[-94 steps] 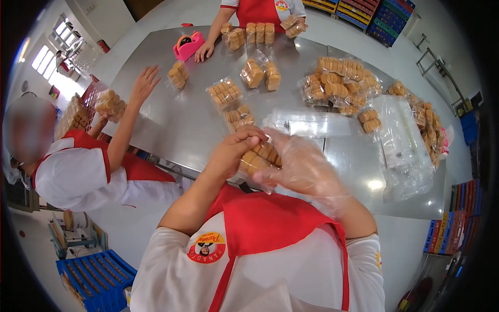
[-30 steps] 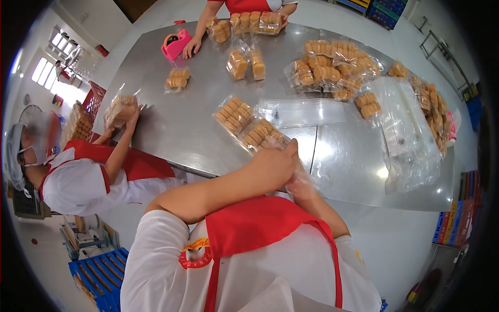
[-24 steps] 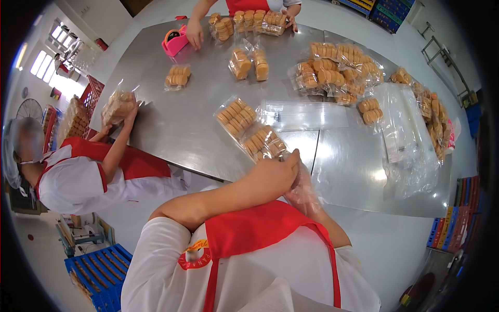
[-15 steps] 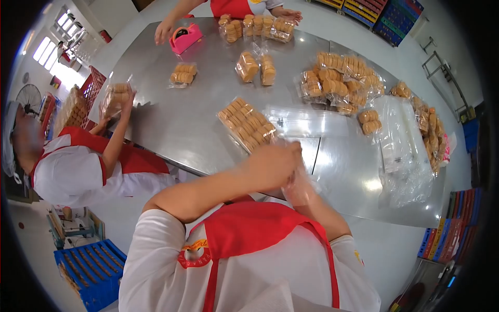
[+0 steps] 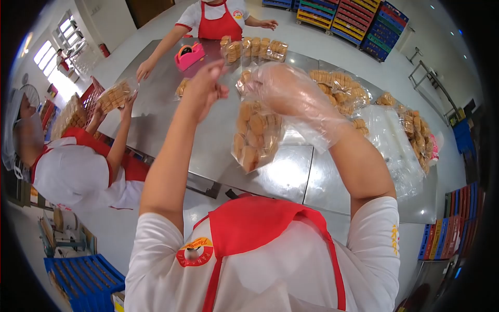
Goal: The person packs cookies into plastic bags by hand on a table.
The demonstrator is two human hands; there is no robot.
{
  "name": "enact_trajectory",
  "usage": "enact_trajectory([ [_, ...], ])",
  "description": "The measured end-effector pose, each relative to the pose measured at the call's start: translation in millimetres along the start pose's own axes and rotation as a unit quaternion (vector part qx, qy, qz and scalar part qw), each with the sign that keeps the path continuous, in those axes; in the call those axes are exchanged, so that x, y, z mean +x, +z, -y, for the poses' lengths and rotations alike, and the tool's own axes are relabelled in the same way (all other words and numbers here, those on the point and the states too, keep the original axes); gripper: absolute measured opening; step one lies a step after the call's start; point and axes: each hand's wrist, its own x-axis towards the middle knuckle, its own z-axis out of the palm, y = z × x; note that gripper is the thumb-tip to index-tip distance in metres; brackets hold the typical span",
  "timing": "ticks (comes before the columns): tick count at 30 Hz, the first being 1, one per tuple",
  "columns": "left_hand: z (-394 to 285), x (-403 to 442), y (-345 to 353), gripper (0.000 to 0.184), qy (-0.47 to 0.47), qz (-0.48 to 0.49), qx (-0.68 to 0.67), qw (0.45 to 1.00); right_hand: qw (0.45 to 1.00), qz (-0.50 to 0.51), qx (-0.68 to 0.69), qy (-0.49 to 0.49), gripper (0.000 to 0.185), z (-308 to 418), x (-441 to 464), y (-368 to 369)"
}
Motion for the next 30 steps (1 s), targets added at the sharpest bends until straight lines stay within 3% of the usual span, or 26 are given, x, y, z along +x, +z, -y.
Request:
enact_trajectory([
  [3, 45, -45, -1, 0.104, 0.018, 0.06, 0.081, 0.995, 1.0, 0.008, 0.017, 0.014, 0.037, 9, 8, -16],
  [5, 62, -69, 15, 0.117, 0.057, 0.123, 0.129, 0.982, 0.993, -0.04, 0.02, -0.112, 0.032, 0, 9, -7],
  [7, 69, -79, 36, 0.123, 0.079, 0.148, 0.112, 0.979, 0.986, -0.048, 0.023, -0.16, 0.028, 2, 8, -3],
  [12, 57, -75, 50, 0.118, 0.072, 0.121, -0.003, 0.99, 0.999, 0.022, 0.007, -0.024, 0.021, 32, 24, -21],
  [14, 52, -73, 51, 0.111, 0.057, 0.124, -0.052, 0.989, 0.941, -0.218, -0.182, -0.182, 0.031, 17, 23, -17],
  [16, 45, -74, 53, 0.103, 0.029, 0.126, -0.107, 0.986, 0.898, -0.352, -0.173, -0.201, 0.033, 14, 15, -31],
  [19, 44, -78, 51, 0.09, -0.023, 0.116, -0.184, 0.976, 0.92, -0.375, 0.105, -0.045, 0.028, 10, -20, -49],
  [22, 38, -80, 48, 0.082, -0.034, 0.114, -0.222, 0.968, 0.9, -0.312, 0.301, 0.047, 0.032, -32, -48, 2],
  [23, 36, -80, 49, 0.082, -0.03, 0.108, -0.236, 0.965, 0.899, -0.261, 0.347, 0.064, 0.04, -47, -55, 28],
  [26, 36, -77, 55, 0.083, -0.004, 0.092, -0.249, 0.964, 0.792, -0.1, 0.588, 0.132, 0.08, -73, -74, 114],
  [30, 59, -74, 60, 0.094, 0.047, 0.084, -0.192, 0.977, 0.715, -0.079, 0.693, 0.041, 0.109, -54, -96, 139],
])
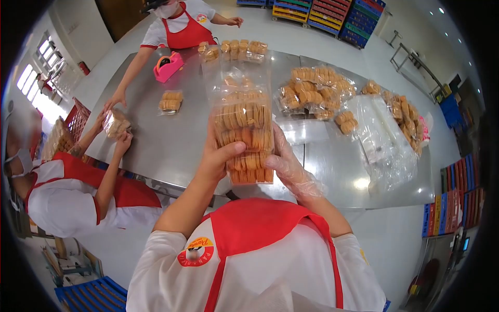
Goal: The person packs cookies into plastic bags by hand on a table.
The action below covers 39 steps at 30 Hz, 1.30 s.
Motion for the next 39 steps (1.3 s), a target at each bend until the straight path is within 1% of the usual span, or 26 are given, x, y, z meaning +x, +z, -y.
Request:
enact_trajectory([
  [3, 25, 5, -21, 0.106, 0.017, 0.024, 0.042, 0.999, 0.999, -0.023, -0.046, -0.003, 0.119, -13, -4, -16],
  [4, 36, 5, -31, 0.11, 0.023, 0.032, 0.055, 0.998, 0.997, -0.025, -0.073, 0.018, 0.121, -19, -7, -21],
  [6, 64, -4, -51, 0.113, -0.012, 0.015, 0.092, 0.996, 0.99, -0.029, -0.127, 0.059, 0.123, -33, -10, -35],
  [7, 71, -7, -56, 0.115, -0.029, 0.006, 0.111, 0.993, 0.991, -0.035, -0.121, 0.052, 0.123, -47, -11, -42],
  [8, 78, -7, -62, 0.115, -0.044, 0.028, 0.146, 0.988, 0.991, -0.041, -0.115, 0.045, 0.124, -65, -13, -48],
  [9, 80, -9, -59, 0.114, -0.051, 0.025, 0.135, 0.989, 0.992, -0.048, -0.109, 0.039, 0.124, -82, -15, -55],
  [11, 78, -11, -46, 0.114, -0.065, 0.017, 0.112, 0.991, 0.995, -0.046, -0.077, 0.032, 0.123, -93, -18, -62],
  [14, 69, -8, -43, 0.112, -0.047, 0.034, 0.171, 0.983, 0.992, -0.052, -0.104, 0.039, 0.123, -87, -26, -58],
  [17, 60, -6, -39, 0.107, 0.007, 0.028, 0.249, 0.968, 0.982, -0.05, -0.179, 0.046, 0.125, -76, -34, -57],
  [19, 58, -5, -35, 0.096, 0.034, 0.029, 0.227, 0.973, 0.966, -0.069, -0.24, 0.072, 0.127, -56, -44, -46],
  [20, 58, -4, -31, 0.091, 0.045, 0.035, 0.211, 0.976, 0.956, -0.066, -0.277, 0.068, 0.126, -61, -50, -54],
  [23, 51, -5, -16, 0.065, 0.034, 0.031, 0.312, 0.949, 0.959, -0.046, -0.274, 0.056, 0.128, -57, -68, -70],
  [24, 49, -6, -13, 0.056, 0.029, 0.046, 0.325, 0.944, 0.945, -0.071, -0.315, 0.058, 0.109, -36, -76, -64],
  [26, 48, -7, -10, 0.04, 0.026, 0.065, 0.355, 0.932, 0.947, -0.183, -0.26, 0.052, 0.084, -59, -92, -101],
  [27, 50, -9, -8, 0.035, 0.028, 0.065, 0.345, 0.936, 0.944, -0.23, -0.229, 0.049, 0.072, -67, -100, -115],
  [29, 49, -13, -8, 0.026, 0.038, 0.044, 0.331, 0.942, 0.919, -0.358, -0.164, 0.016, 0.038, -58, -123, -135],
  [31, 40, -21, -1, 0.017, 0.02, 0.017, 0.388, 0.921, 0.89, -0.446, -0.098, -0.012, 0.028, -58, -132, -158],
  [32, 32, -26, 0, 0.013, 0.01, -0.005, 0.419, 0.908, 0.888, -0.45, -0.088, -0.038, 0.024, -55, -134, -164],
  [33, 25, -32, -5, 0.012, -0.019, -0.017, 0.443, 0.896, 0.884, -0.458, -0.074, -0.061, 0.02, -53, -137, -165],
  [35, 14, -38, -15, 0.012, -0.079, -0.032, 0.481, 0.873, 0.88, -0.469, 0.013, -0.072, 0.022, -46, -135, -159],
  [36, -7, -39, -4, 0.01, -0.253, -0.077, 0.303, 0.916, 0.882, -0.466, 0.026, -0.064, 0.019, -47, -134, -162],
  [39, -24, -52, -13, 0.011, -0.287, -0.12, 0.257, 0.915, 0.882, -0.465, 0.05, -0.056, 0.014, -53, -136, -170],
])
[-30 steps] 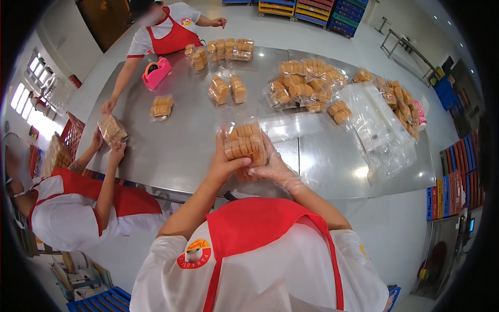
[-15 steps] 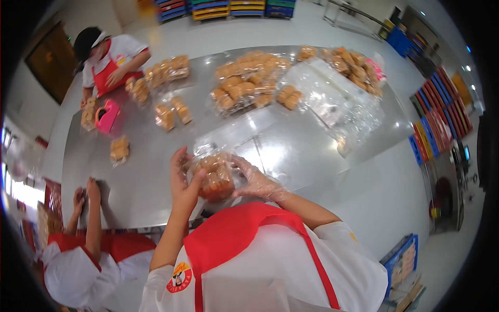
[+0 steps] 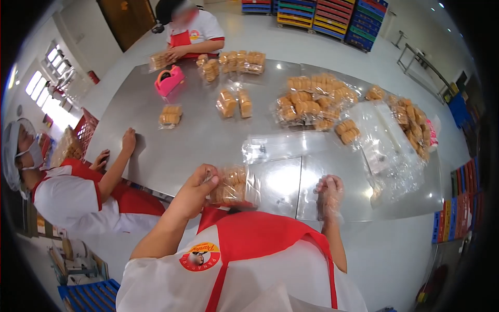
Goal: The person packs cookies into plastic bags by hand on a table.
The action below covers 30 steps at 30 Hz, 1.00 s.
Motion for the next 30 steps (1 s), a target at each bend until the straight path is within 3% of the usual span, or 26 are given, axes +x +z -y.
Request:
enact_trajectory([
  [3, -6, -14, -19, 0.011, 0.0, -0.013, -0.053, 0.999, 1.0, 0.004, -0.023, -0.004, 0.01, -3, 3, -4],
  [6, -31, -23, -23, 0.013, -0.027, -0.076, -0.192, 0.978, 1.0, 0.0, -0.02, -0.01, 0.008, -3, 5, 0],
  [7, -31, -19, -32, 0.013, 0.002, -0.092, -0.198, 0.976, 0.999, 0.008, -0.033, -0.021, 0.008, -5, 6, 1],
  [10, -19, 17, -55, 0.012, 0.114, -0.18, -0.137, 0.967, 0.994, 0.027, -0.09, -0.062, 0.007, -12, 13, 3],
  [13, 0, 68, -73, 0.011, 0.225, -0.226, 0.058, 0.946, 0.982, 0.029, -0.165, -0.092, 0.006, -18, 19, 5],
  [14, 15, 94, -83, 0.012, 0.315, -0.261, 0.151, 0.9, 0.98, 0.024, -0.176, -0.089, 0.006, -17, 20, 7],
  [16, 44, 139, -101, 0.017, 0.475, -0.311, 0.325, 0.756, 0.979, 0.019, -0.179, -0.096, 0.007, -16, 20, 10],
  [19, 62, 154, -96, 0.03, 0.376, -0.324, 0.269, 0.825, 0.977, 0.009, -0.178, -0.115, 0.007, -21, 21, 10],
  [22, 99, 171, -116, 0.044, 0.31, -0.305, 0.343, 0.833, 0.973, -0.004, -0.2, -0.115, 0.006, -22, 22, 10],
  [25, 112, 141, -103, 0.057, 0.292, -0.327, 0.29, 0.851, 0.98, 0.007, -0.172, -0.098, 0.006, -19, 22, 7],
  [27, 135, 128, -109, 0.064, 0.343, -0.349, 0.277, 0.827, 0.973, -0.005, -0.207, -0.1, 0.008, -16, 28, -5],
  [30, 151, 98, -109, 0.057, 0.287, -0.373, 0.227, 0.853, 0.961, -0.058, -0.245, -0.117, 0.007, -4, 35, -22],
])
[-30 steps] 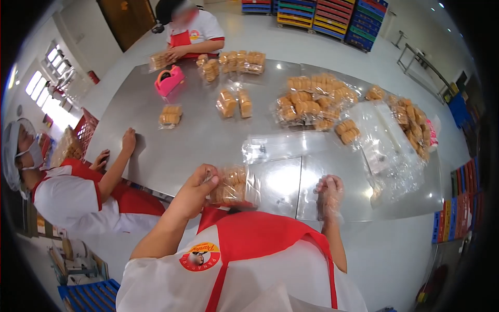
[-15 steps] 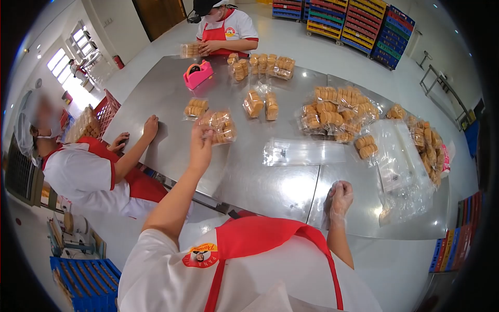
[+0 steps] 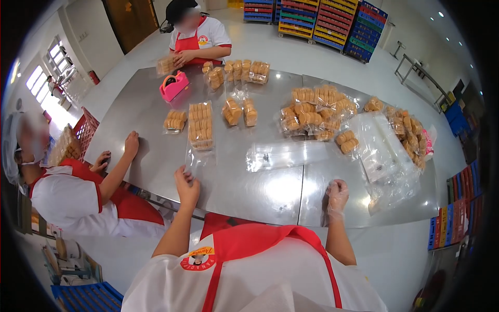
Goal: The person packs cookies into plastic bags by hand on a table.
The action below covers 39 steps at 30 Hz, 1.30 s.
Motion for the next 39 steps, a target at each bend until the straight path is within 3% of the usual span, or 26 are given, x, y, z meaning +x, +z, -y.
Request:
enact_trajectory([
  [6, 22, 8, -8, 0.042, -0.091, 0.047, -0.135, 0.985, 0.99, -0.056, -0.119, -0.045, 0.01, -4, 25, -18],
  [12, 23, 14, -26, 0.022, -0.159, 0.071, -0.329, 0.928, 0.934, -0.117, -0.322, -0.096, 0.018, -49, 76, -45],
  [13, 25, 13, -26, 0.021, -0.163, 0.066, -0.337, 0.925, 0.911, -0.132, -0.375, -0.109, 0.02, -27, 64, -37],
  [16, 30, 14, -28, 0.019, -0.166, 0.063, -0.34, 0.924, 0.941, -0.139, -0.307, -0.034, 0.022, -8, 53, -24],
  [17, 30, 13, -29, 0.019, -0.163, 0.066, -0.328, 0.928, 0.917, -0.17, -0.349, -0.09, 0.023, -10, 48, -23],
  [21, 20, 12, -31, 0.016, -0.152, 0.091, -0.369, 0.912, 0.927, -0.171, -0.324, -0.08, 0.023, -33, 38, -39],
  [25, 5, -12, -20, 0.013, 0.017, 0.104, -0.193, 0.976, 0.971, -0.156, -0.162, -0.075, 0.015, -19, -14, -31],
  [27, -22, -17, 2, 0.014, 0.1, 0.25, -0.163, 0.949, 0.97, -0.169, -0.15, -0.089, 0.014, -27, -26, -34],
  [30, -92, -2, 50, 0.025, 0.262, 0.429, -0.067, 0.862, 0.967, -0.182, -0.152, -0.09, 0.013, -19, -27, -27],
  [32, -105, 8, 113, 0.038, 0.336, 0.413, -0.026, 0.846, 0.966, -0.181, -0.17, -0.073, 0.013, -4, -35, -22],
  [34, -123, 11, 160, 0.048, 0.413, 0.31, 0.073, 0.853, 0.959, -0.194, -0.193, -0.067, 0.012, -11, -31, -26],
  [37, -100, 5, 211, 0.049, 0.436, 0.268, 0.183, 0.839, 0.945, -0.207, -0.242, -0.079, 0.012, -14, -29, -28],
  [39, -95, -1, 222, 0.041, 0.45, 0.29, 0.166, 0.828, 0.944, -0.211, -0.237, -0.09, 0.013, -20, -24, -34],
])
